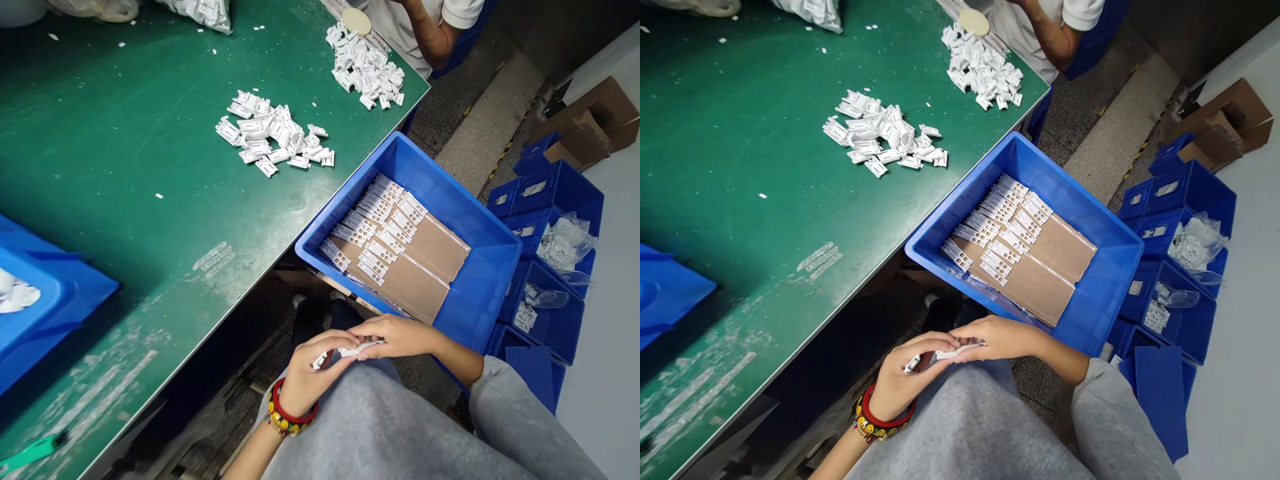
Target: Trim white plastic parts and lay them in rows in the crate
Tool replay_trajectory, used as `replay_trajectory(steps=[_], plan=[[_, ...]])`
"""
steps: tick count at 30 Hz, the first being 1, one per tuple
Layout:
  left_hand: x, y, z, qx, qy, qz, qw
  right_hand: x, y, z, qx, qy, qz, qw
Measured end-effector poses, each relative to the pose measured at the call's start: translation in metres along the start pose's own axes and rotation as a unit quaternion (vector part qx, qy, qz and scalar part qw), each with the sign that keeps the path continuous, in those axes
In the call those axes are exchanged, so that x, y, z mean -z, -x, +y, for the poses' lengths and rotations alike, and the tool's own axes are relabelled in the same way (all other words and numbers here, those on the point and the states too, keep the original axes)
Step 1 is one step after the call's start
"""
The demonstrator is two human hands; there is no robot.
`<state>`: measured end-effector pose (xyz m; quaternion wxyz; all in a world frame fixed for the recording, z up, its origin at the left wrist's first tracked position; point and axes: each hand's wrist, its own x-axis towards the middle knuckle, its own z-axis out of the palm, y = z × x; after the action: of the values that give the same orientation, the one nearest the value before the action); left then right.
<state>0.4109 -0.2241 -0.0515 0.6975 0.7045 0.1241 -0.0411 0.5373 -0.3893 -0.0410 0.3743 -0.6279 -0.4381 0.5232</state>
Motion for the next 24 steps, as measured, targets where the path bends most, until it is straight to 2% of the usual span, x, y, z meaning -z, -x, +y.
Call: replay_trajectory(steps=[2,5,7,8,9,11,14,18,24], plan=[[-0.002,0.003,-0.004,-0.011,-0.025,0.024,0.999,0.007,0.000,0.013,-0.005,0.004,0.008,1.000],[0.003,0.007,-0.014,0.000,-0.060,0.092,0.994,0.025,-0.006,0.057,-0.074,0.048,0.139,0.986],[0.011,0.010,-0.020,0.016,-0.064,0.116,0.991,0.034,-0.013,0.094,-0.166,0.143,0.237,0.946],[0.014,0.012,-0.023,0.022,-0.063,0.121,0.990,0.036,-0.018,0.112,-0.217,0.205,0.265,0.917],[0.017,0.014,-0.026,0.029,-0.062,0.124,0.990,0.037,-0.023,0.129,-0.243,0.229,0.276,0.901],[0.021,0.019,-0.030,0.041,-0.057,0.124,0.990,0.033,-0.036,0.154,-0.266,0.257,0.272,0.888],[0.019,0.025,-0.034,0.049,-0.046,0.115,0.991,0.020,-0.054,0.173,-0.268,0.277,0.245,0.890],[0.014,0.027,-0.034,0.042,-0.057,0.117,0.991,0.009,-0.072,0.179,-0.268,0.309,0.215,0.887],[0.018,0.031,-0.037,0.050,-0.052,0.122,0.990,0.009,-0.082,0.187,-0.260,0.333,0.193,0.886]])
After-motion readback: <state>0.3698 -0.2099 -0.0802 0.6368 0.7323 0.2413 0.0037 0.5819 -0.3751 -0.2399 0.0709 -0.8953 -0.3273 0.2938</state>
